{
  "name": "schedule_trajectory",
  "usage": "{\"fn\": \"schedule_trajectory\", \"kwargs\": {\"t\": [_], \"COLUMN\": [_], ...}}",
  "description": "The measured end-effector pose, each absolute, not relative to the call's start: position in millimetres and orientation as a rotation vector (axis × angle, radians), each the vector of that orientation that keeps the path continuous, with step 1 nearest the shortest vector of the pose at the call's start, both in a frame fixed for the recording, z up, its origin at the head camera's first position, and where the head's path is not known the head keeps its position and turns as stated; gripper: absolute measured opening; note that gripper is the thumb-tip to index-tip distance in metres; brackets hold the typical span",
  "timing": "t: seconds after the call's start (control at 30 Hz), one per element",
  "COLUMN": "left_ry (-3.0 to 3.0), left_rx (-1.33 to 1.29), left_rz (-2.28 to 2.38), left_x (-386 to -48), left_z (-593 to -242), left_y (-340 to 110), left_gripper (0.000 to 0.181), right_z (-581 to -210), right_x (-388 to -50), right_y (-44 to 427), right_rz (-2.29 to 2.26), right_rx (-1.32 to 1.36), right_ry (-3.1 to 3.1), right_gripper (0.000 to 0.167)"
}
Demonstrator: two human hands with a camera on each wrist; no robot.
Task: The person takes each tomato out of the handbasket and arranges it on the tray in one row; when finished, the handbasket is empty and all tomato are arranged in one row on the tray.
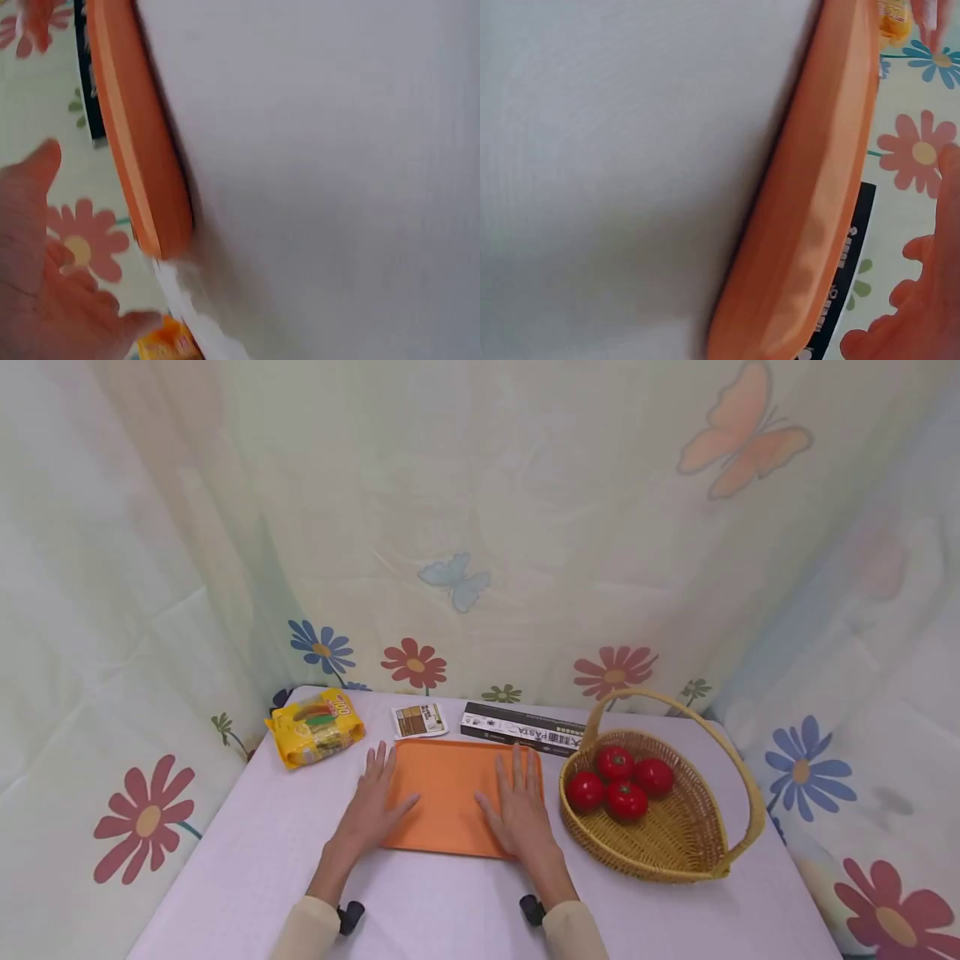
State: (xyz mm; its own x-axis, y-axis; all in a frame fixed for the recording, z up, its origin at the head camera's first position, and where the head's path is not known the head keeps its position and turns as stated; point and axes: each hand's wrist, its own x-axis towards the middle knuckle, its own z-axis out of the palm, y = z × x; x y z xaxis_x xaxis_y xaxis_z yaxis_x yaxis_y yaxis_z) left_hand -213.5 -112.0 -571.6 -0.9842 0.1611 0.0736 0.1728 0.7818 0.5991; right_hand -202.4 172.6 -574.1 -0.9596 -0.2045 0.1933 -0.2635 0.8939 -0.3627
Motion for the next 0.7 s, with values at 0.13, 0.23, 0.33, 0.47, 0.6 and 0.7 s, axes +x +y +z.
{"fn": "schedule_trajectory", "kwargs": {"t": [0.13,0.23,0.33,0.47,0.6,0.7], "left_ry": [-2.985,-3.022,-3.075,-3.146,-3.155,-3.149], "left_rx": [-0.234,-0.236,-0.228,-0.212,-0.287,-0.34], "left_rz": [-1.198,-1.292,-1.372,-1.435,-1.421,-1.407], "left_x": [-215,-214,-212,-207,-205,-206], "left_z": [-572,-577,-582,-590,-593,-596], "left_y": [-131,-142,-150,-155,-157,-160], "left_gripper": [0.107,0.109,0.114,0.128,0.14,0.143], "right_z": [-569,-565,-561,-554,-546,-539], "right_x": [-201,-200,-198,-195,-193,-191], "right_y": [173,174,176,179,181,182], "right_rz": [0.684,0.737,0.772,0.795,0.767,0.731], "right_rx": [0.395,0.4,0.4,0.408,0.398,0.397], "right_ry": [-2.871,-2.864,-2.878,-2.895,-2.908,-2.904], "right_gripper": [0.081,0.082,0.081,0.081,0.081,0.082]}}
